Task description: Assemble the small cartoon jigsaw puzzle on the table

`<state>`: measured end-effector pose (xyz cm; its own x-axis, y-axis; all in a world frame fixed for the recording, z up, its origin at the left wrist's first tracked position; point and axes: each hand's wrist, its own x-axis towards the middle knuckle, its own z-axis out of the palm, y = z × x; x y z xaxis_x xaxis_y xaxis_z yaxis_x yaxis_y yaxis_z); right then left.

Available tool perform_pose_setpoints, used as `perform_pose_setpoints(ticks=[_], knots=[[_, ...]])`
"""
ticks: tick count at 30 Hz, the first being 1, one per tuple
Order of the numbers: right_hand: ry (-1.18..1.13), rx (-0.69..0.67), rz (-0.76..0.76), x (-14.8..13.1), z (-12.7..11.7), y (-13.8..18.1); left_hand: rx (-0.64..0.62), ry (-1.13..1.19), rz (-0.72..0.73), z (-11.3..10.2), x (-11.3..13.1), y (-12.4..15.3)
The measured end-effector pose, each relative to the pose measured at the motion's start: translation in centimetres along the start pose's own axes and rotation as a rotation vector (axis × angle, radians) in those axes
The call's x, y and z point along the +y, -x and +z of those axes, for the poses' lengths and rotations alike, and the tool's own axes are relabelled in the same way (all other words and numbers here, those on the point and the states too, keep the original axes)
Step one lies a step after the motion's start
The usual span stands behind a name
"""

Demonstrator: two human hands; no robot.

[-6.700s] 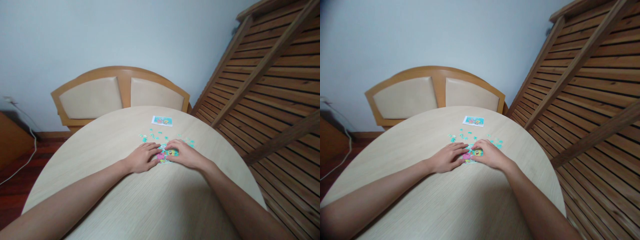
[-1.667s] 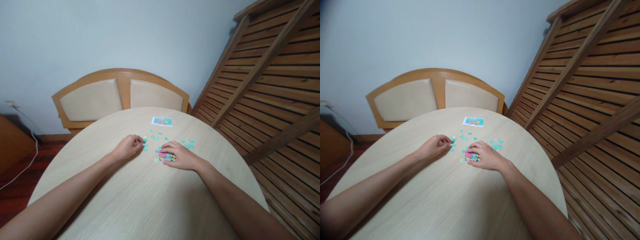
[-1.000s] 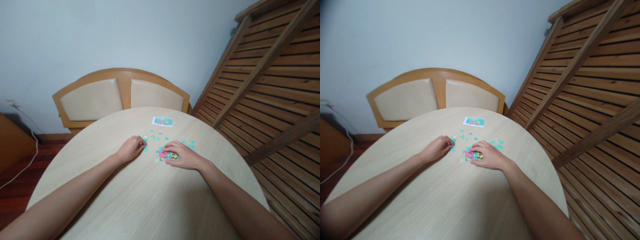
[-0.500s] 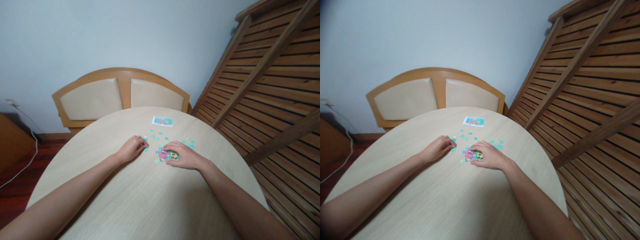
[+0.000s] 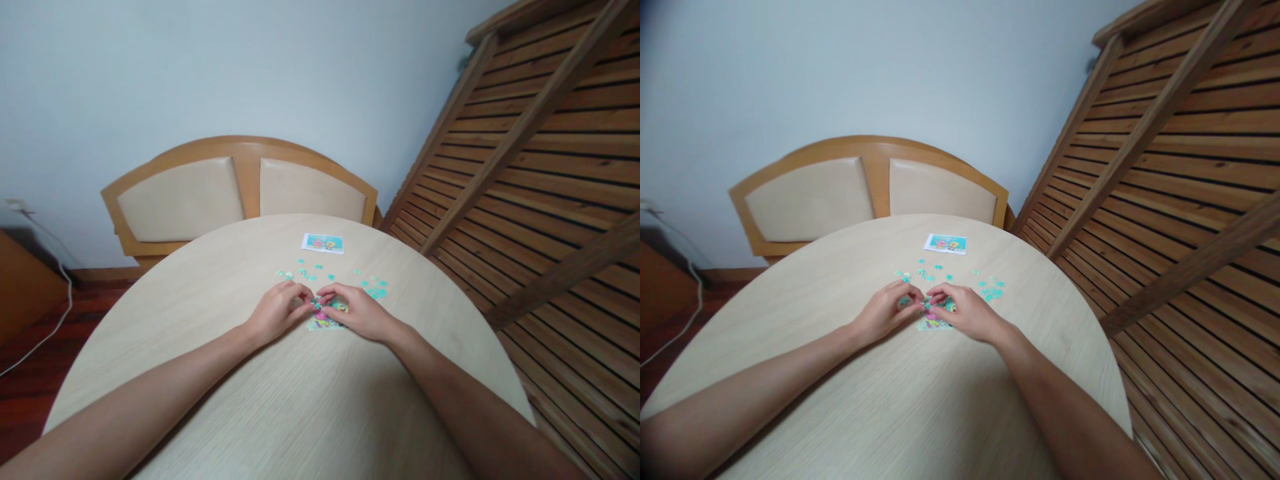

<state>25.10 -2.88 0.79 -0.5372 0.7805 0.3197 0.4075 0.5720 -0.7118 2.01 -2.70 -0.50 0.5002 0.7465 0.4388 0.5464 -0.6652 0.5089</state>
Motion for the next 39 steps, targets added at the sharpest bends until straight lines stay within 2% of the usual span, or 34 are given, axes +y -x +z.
perform_pose_setpoints(ticks=[5, 9, 13, 16, 19, 31, 39], knots=[[-0.072, -0.034, -0.006, -0.5, 0.5, -0.1, 0.015, 0.034, 0.030, -0.1, 0.2, 0.2], [-0.027, 0.034, -0.013, 0.2, -1.0, -0.2, 0.002, 0.028, 0.081, -0.3, 0.7, 0.1], [-0.028, 0.176, 0.088, 1.8, -3.1, -0.1, -0.188, -0.007, 0.307, -0.4, 1.1, 0.2], [-0.080, 0.186, 0.184, 3.1, -3.9, 0.1, -0.318, -0.050, 0.397, -0.2, 0.9, 0.4], [-0.095, 0.153, 0.241, 4.0, -4.0, 0.2, -0.364, -0.056, 0.407, 0.0, 0.6, 0.5], [-0.003, 0.088, 0.238, 4.8, -3.5, 0.2, -0.365, -0.042, 0.405, -0.1, 0.7, 0.4], [-0.023, 0.091, 0.268, 4.9, -3.3, 0.3, -0.363, -0.049, 0.409, 0.0, 0.6, 0.5]])
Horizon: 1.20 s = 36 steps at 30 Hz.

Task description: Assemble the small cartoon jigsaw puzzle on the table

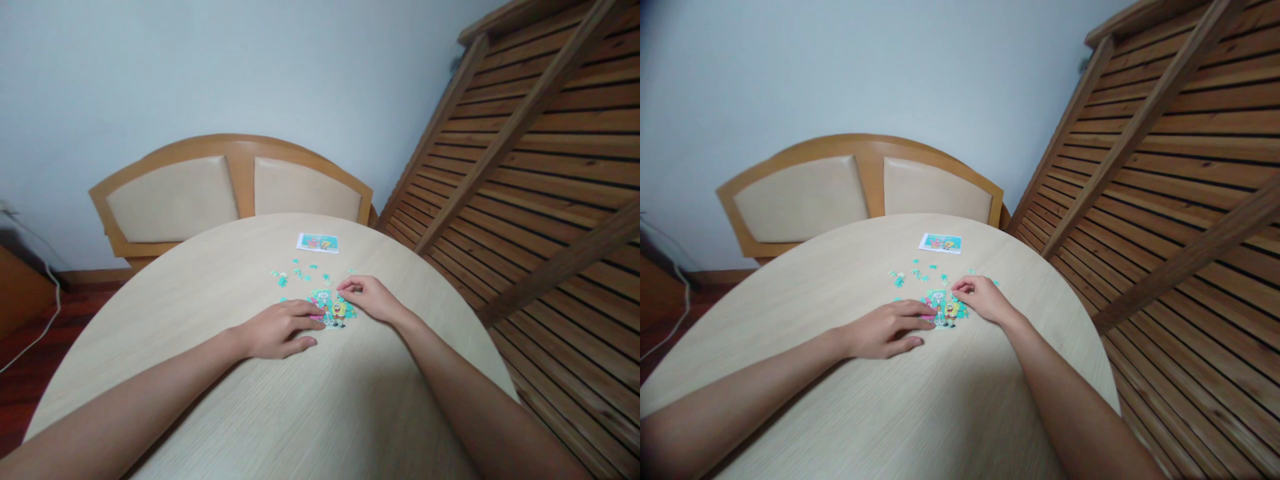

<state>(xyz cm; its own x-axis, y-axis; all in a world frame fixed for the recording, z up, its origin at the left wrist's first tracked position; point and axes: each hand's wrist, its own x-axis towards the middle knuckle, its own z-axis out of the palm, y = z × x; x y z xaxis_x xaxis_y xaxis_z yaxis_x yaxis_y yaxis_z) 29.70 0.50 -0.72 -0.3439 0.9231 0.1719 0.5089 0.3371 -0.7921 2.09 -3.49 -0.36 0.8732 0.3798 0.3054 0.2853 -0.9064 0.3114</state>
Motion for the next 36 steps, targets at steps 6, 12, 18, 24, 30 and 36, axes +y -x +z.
perform_pose_setpoints(ticks=[6, 12, 18, 24, 30, 36], knots=[[0.047, -0.037, -0.046, -0.06, 0.03, -0.06, 0.006, 0.008, -0.001, 0.00, 0.03, -0.03], [0.108, -0.010, -0.058, 0.01, -0.01, -0.14, -0.001, 0.010, -0.004, 0.04, -0.13, 0.09], [0.142, -0.014, -0.075, -0.14, -0.11, -0.13, 0.001, 0.007, -0.002, 0.09, -0.18, 0.18], [0.196, -0.003, -0.102, -0.19, -0.21, 0.01, -0.024, -0.009, -0.014, -0.06, -0.04, 0.19], [0.237, -0.018, -0.142, -0.21, -0.35, 0.05, -0.024, -0.009, -0.009, -0.03, -0.10, 0.14], [0.342, -0.041, -0.227, -0.44, -0.61, 0.19, -0.010, 0.005, -0.004, 0.10, -0.18, 0.19]])
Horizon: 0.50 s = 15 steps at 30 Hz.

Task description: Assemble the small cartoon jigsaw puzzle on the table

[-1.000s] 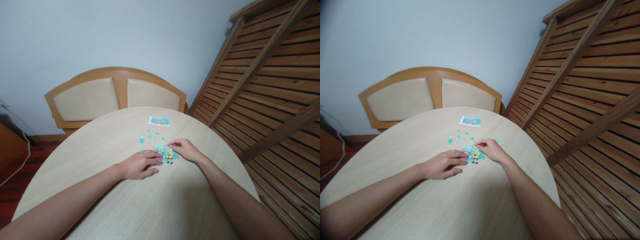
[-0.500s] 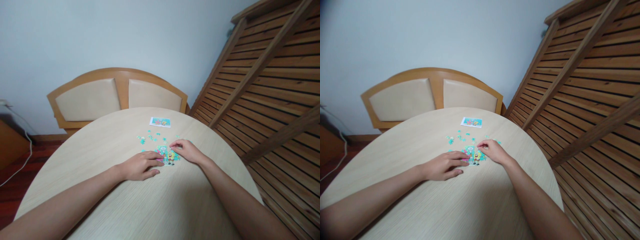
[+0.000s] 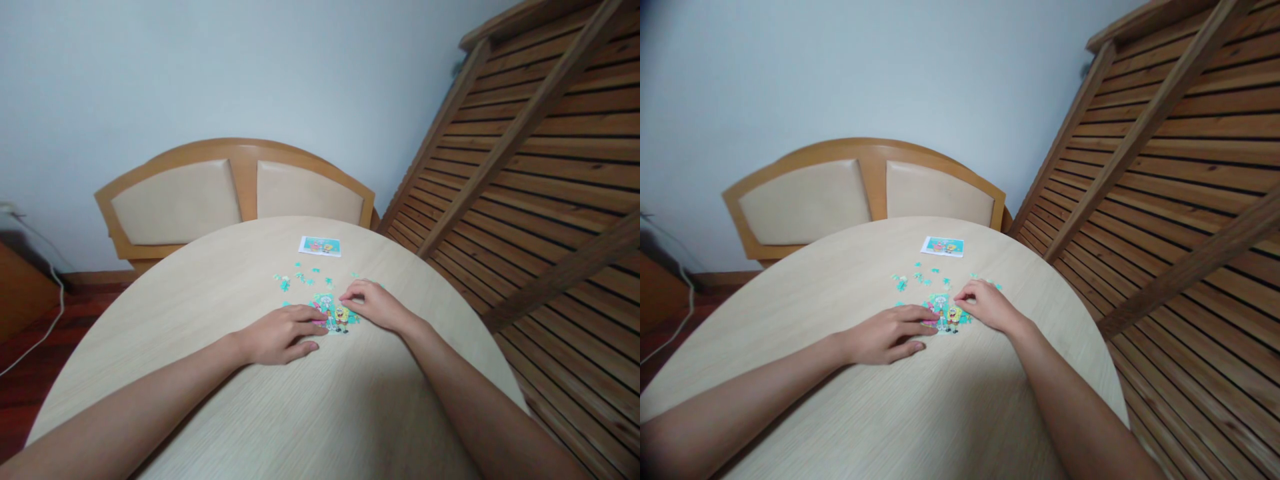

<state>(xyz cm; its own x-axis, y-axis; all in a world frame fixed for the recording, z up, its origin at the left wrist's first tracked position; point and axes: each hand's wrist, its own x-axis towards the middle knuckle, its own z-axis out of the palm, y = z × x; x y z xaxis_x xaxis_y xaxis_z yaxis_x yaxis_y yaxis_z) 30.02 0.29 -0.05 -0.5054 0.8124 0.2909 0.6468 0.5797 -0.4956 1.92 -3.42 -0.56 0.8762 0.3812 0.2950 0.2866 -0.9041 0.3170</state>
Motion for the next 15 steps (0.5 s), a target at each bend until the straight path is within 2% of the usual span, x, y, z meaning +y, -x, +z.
perform_pose_setpoints(ticks=[4, 7, 9, 12, 15], knots=[[0.043, 0.005, -0.036, -0.3, -0.1, 0.1, 0.008, -0.003, 0.012, -0.1, 0.4, -0.2], [0.047, 0.008, -0.035, -0.5, 0.0, 0.1, 0.101, -0.021, -0.042, -0.4, 0.2, -0.3], [0.045, 0.011, -0.034, -0.5, 0.0, 0.2, 0.218, -0.059, -0.170, -0.7, -0.5, -0.2], [0.048, 0.009, -0.029, -0.5, -0.1, 0.2, 0.395, -0.141, -0.446, -0.9, -2.6, 0.4], [0.060, 0.010, -0.022, -0.4, -0.2, 0.2, 0.387, -0.165, -0.561, -0.8, -4.8, 1.1]])
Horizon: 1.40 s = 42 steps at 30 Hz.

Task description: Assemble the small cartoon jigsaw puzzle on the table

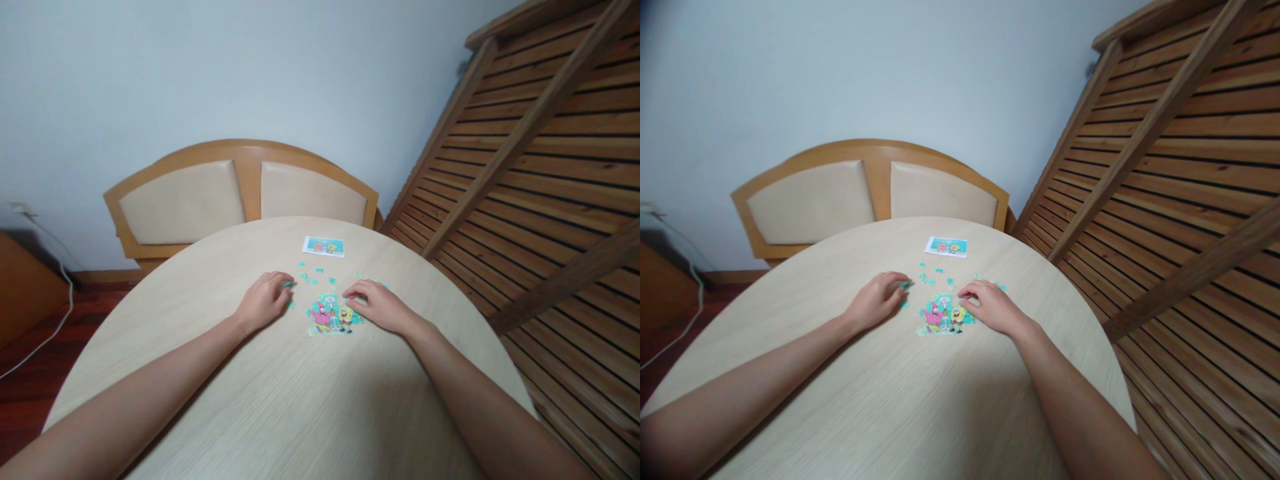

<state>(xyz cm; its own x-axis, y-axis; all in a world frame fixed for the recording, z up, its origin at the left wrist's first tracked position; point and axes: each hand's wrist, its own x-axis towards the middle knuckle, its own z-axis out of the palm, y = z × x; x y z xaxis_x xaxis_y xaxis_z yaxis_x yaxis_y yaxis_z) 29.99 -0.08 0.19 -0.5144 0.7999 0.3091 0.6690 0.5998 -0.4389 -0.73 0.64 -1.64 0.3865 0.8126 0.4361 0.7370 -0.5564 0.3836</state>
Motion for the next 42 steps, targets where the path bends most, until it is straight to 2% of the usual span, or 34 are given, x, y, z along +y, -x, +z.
perform_pose_setpoints(ticks=[5, 9, 13, 17, 20, 24, 29, 37, 42], knots=[[0.002, 0.015, 0.027, 0.5, 0.0, 0.1, -0.138, -0.076, 0.170, 0.9, -1.3, 0.0], [0.001, 0.020, 0.035, 0.6, 0.1, 0.1, -0.214, -0.114, 0.197, 0.9, -1.0, 0.1], [0.038, 0.018, 0.033, 0.5, -0.2, 0.2, -0.160, -0.117, 0.210, 0.6, -0.7, 0.0], [0.114, 0.074, 0.108, 1.7, -0.9, 0.5, -0.074, -0.151, 0.115, 0.7, -0.8, -0.1], [0.145, 0.161, 0.220, 3.4, -1.6, 0.8, -0.083, -0.184, 0.056, 0.9, -1.0, 0.0], [0.167, 0.251, 0.328, 6.0, -2.5, 1.6, -0.094, -0.183, 0.056, 0.8, -0.9, 0.0], [0.151, 0.246, 0.413, 7.7, -2.8, 2.2, -0.121, -0.161, 0.068, 0.4, -0.5, -0.1], [0.165, 0.155, 0.281, 7.4, -1.6, 1.6, -0.156, -0.120, 0.174, 0.2, 0.0, 0.0], [0.193, 0.151, 0.232, 5.8, -0.3, 0.8, -0.132, -0.091, 0.210, 0.2, 0.4, 0.1]])
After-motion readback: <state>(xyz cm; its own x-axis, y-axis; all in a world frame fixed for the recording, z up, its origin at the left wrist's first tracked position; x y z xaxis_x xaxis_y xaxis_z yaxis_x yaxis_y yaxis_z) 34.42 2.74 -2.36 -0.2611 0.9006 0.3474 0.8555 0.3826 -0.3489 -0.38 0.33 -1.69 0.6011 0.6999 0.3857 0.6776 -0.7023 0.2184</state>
